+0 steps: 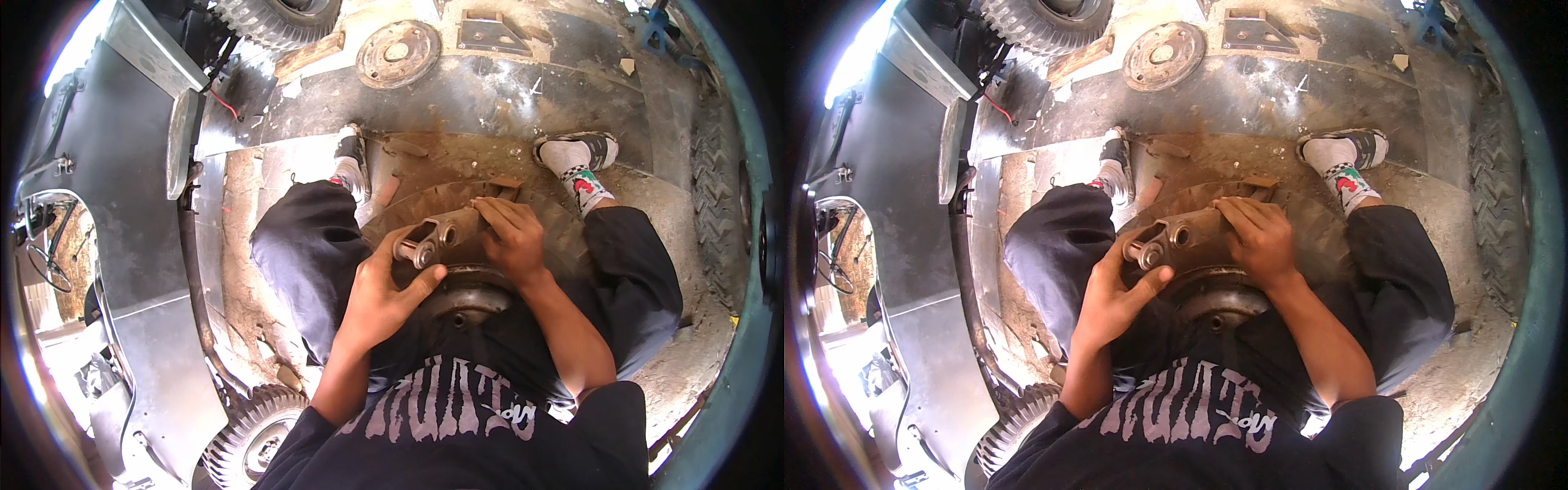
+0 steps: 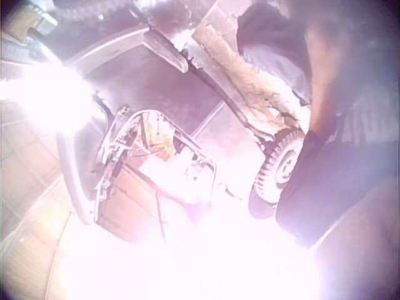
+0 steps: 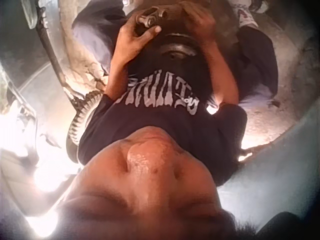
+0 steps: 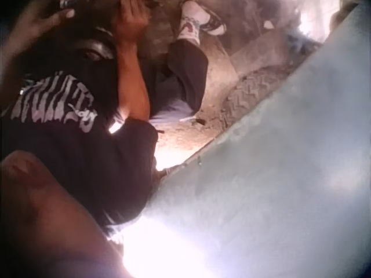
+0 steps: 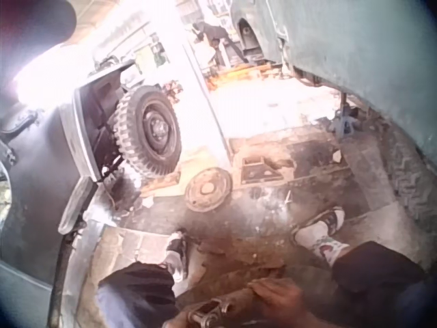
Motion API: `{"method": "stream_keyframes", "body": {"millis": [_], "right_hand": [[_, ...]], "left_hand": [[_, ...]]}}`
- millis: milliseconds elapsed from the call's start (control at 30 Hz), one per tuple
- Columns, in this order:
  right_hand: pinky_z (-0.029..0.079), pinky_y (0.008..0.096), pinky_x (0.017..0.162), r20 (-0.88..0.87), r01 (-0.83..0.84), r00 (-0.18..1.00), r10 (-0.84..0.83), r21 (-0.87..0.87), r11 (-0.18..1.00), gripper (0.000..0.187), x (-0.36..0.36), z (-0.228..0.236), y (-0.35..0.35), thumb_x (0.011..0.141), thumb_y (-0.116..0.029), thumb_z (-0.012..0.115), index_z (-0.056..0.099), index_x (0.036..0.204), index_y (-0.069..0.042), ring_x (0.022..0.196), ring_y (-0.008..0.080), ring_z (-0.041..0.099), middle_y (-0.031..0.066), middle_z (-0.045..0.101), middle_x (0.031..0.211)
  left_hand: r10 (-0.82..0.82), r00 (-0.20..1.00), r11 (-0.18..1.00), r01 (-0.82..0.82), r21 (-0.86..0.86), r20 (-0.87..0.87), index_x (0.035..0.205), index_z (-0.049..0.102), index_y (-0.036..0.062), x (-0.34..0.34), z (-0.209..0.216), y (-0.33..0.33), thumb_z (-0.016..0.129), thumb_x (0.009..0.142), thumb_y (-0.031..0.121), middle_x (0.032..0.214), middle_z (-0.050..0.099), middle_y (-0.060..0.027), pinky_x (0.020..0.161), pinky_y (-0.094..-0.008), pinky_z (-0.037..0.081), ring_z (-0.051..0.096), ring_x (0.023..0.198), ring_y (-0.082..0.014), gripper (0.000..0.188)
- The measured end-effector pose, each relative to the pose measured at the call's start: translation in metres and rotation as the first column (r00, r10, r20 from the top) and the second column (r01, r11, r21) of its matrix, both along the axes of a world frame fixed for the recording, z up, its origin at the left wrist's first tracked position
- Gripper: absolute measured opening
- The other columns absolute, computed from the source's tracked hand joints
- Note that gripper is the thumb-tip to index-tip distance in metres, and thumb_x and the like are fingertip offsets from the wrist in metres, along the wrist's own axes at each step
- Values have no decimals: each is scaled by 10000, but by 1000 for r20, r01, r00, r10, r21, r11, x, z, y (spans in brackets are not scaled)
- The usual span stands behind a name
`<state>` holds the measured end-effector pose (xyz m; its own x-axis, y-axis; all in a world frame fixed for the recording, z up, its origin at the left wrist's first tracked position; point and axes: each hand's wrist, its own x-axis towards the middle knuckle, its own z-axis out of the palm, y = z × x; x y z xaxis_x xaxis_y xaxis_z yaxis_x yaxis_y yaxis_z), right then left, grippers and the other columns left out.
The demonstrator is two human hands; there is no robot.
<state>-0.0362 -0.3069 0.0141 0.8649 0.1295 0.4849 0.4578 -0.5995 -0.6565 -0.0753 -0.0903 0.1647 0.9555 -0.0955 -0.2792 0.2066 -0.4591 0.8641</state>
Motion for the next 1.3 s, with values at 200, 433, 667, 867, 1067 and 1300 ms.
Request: {"method": "stream_keyframes", "body": {"millis": [200, 433, 667, 867, 1067, 1300], "right_hand": [[566, 422, 914, 46, 46, 998, -46, 5, 999, 498, 1, 1, 5, 710, -2, 763, 768, 1201, -85, 1065, 293, 757, 106, 792, 1159], [573, 413, 880, 69, 81, 994, -84, 54, 995, 469, -1, -1, 9, 703, 6, 762, 785, 1163, -81, 1047, 282, 767, 99, 799, 1137], [589, 414, 858, 158, 140, 974, -160, 130, 982, 451, -3, 2, 18, 687, 2, 767, 792, 1134, -59, 1006, 292, 776, 118, 804, 1100], [593, 415, 852, 153, 134, 974, -167, 206, 969, 470, -2, 5, 23, 647, 2, 807, 789, 1113, -52, 989, 306, 769, 127, 803, 1105], [599, 416, 867, 81, 149, 980, -179, 285, 947, 493, -4, 3, 31, 609, 31, 854, 784, 1090, -49, 997, 324, 760, 120, 802, 1121], [604, 416, 882, 68, 147, 982, -178, 325, 934, 479, -5, -2, 32, 622, 19, 874, 782, 1087, -47, 980, 331, 760, 124, 802, 1117]], "left_hand": [[136, 976, 989, -125, -74, 171, 1297, 689, -27, -3, -31, -9, 906, 867, 173, 1091, 784, -131, 925, -345, 567, 728, 1012, -169, 521], [196, 951, 980, -194, -34, 238, 1235, 708, -28, -1, -30, -20, 887, 866, 117, 1032, 795, -124, 909, -325, 581, 751, 949, -170, 435], [267, 868, 933, -342, 115, 418, 1143, 687, 6, 8, -22, -43, 920, 792, 110, 1038, 796, -139, 874, -326, 606, 771, 940, -189, 434], [217, 832, 947, -307, 97, 511, 1118, 688, 25, 9, -21, -40, 907, 773, 83, 1010, 797, -127, 847, -331, 620, 778, 895, -179, 413], [213, 837, 972, -234, -23, 505, 1188, 688, 5, 9, -27, -21, 933, 803, 74, 1042, 793, -124, 886, -324, 603, 749, 930, -160, 462], [373, 839, 899, -220, -379, 397, 1236, 625, -20, -6, -39, -14, 894, 838, -33, 1098, 767, -107, 951, -316, 591, 721, 1034, -136, 481]]}}
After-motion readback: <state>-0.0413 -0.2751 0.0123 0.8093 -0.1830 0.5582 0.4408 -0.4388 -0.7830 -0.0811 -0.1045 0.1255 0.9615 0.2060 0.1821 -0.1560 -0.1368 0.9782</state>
